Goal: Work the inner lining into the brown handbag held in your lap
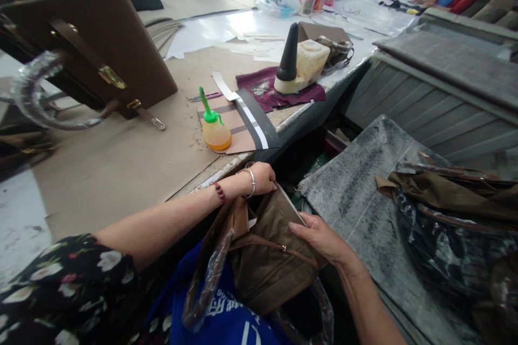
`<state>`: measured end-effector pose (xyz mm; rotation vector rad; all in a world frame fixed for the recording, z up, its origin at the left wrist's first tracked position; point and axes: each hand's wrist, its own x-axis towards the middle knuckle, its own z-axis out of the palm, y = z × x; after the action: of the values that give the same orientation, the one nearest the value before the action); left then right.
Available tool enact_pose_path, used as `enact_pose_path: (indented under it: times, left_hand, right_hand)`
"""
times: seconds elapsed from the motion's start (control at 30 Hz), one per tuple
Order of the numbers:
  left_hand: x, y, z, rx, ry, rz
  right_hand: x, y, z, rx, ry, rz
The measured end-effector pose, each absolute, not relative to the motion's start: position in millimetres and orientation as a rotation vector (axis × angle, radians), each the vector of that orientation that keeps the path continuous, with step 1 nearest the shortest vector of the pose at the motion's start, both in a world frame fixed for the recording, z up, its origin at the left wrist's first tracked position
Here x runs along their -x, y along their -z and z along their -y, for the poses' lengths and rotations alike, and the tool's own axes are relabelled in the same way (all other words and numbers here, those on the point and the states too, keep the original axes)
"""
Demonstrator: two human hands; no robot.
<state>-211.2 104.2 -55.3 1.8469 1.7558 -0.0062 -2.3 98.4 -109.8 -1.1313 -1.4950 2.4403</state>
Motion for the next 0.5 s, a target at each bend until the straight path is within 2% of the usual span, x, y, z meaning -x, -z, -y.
enact_pose_path:
  times: [0.5]
  left_hand:
    - [209.3,59.0,-106.0,-1.943,0.119,-1.814]
  right_hand:
    - [4.2,104.8,-95.7,1.055,-2.445,1.524]
